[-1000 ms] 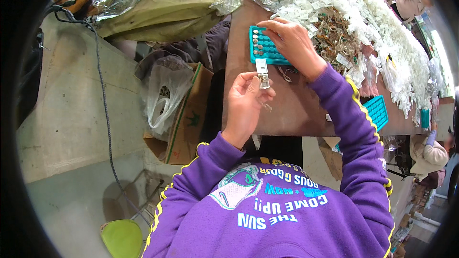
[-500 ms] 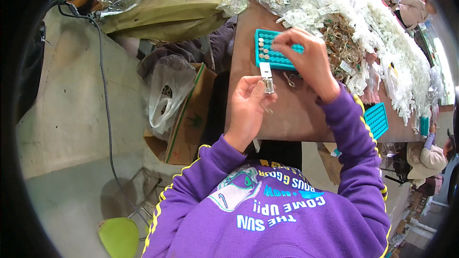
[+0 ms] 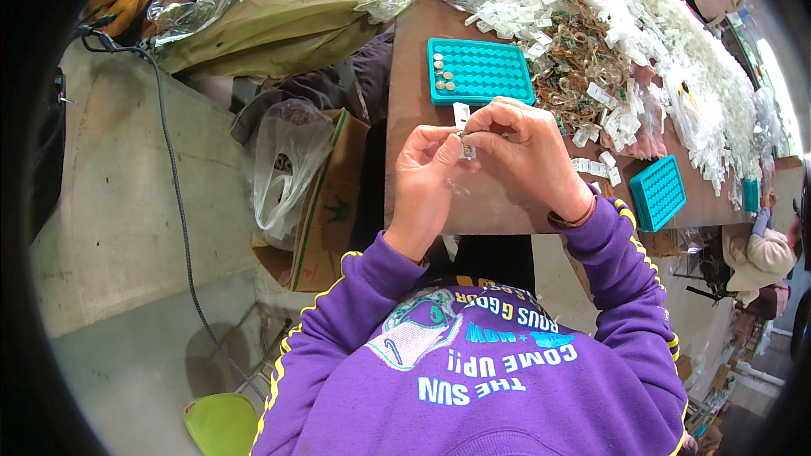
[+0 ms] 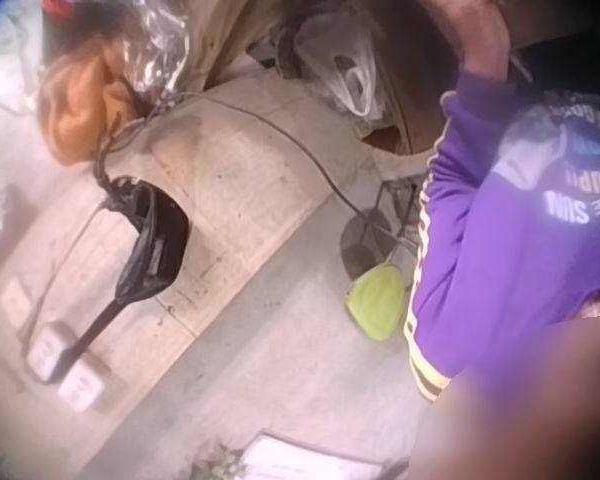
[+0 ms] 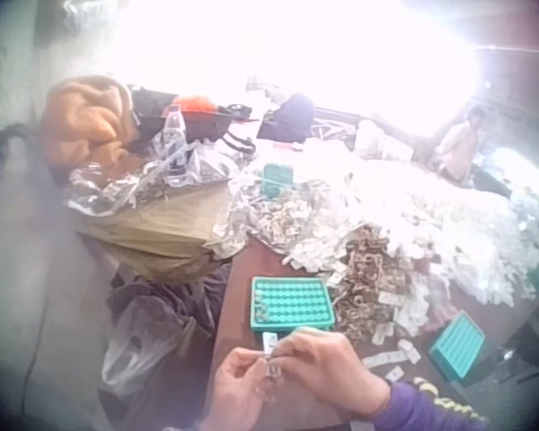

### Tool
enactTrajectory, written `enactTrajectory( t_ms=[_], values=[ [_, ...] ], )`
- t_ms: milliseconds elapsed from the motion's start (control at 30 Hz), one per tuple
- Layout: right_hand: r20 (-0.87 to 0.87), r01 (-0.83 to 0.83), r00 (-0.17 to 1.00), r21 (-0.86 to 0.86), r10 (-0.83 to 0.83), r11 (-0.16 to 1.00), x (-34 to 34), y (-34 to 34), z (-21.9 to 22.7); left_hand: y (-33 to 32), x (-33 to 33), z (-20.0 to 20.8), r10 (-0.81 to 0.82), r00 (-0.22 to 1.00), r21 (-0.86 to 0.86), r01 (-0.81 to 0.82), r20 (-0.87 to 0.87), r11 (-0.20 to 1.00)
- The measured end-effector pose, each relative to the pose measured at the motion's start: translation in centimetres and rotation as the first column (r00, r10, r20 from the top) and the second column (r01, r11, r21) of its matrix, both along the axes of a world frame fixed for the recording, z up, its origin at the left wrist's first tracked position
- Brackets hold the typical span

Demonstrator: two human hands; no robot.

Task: The person repeatedly picks small white plastic housings and metal components from a table, inserts the metal parts into the housings, and places the assembled units into a teal tray. The person also moves a teal tray on the table to access more parts.

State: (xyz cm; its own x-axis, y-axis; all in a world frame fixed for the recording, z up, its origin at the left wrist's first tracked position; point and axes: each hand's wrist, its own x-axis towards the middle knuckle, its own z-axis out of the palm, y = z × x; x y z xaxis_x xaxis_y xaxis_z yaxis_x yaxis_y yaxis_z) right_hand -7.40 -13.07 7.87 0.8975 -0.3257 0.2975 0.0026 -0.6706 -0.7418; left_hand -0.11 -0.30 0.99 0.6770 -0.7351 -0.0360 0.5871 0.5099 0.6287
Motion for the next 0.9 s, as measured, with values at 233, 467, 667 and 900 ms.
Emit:
enactTrajectory(
  t_ms=[233, 467, 667, 900],
  values=[
    [0.231, 0.081, 0.973, -0.443, 0.026, 0.893, 0.0, 1.1, -1.4, 0.0, 0.4, -0.3, -0.003, 0.994, -0.070, -0.005, -0.111, 0.998],
    [0.368, 0.093, 0.928, -0.397, 0.065, 0.913, -0.1, 1.1, -2.4, 0.0, 0.2, -0.2, -0.007, 0.995, -0.095, -0.002, -0.098, 0.995],
    [-0.112, 0.108, 0.993, 0.622, -0.048, 0.776, -1.6, -0.7, 0.0, 0.2, -0.6, 0.1, -0.232, 0.959, -0.104, 0.217, -0.162, 0.971],
    [0.330, 0.242, 0.928, -0.176, -0.175, 0.954, -3.8, 1.2, -1.0, -0.6, -2.1, 0.9, -0.391, 0.883, -0.127, 0.370, -0.261, 0.920]
  ],
)
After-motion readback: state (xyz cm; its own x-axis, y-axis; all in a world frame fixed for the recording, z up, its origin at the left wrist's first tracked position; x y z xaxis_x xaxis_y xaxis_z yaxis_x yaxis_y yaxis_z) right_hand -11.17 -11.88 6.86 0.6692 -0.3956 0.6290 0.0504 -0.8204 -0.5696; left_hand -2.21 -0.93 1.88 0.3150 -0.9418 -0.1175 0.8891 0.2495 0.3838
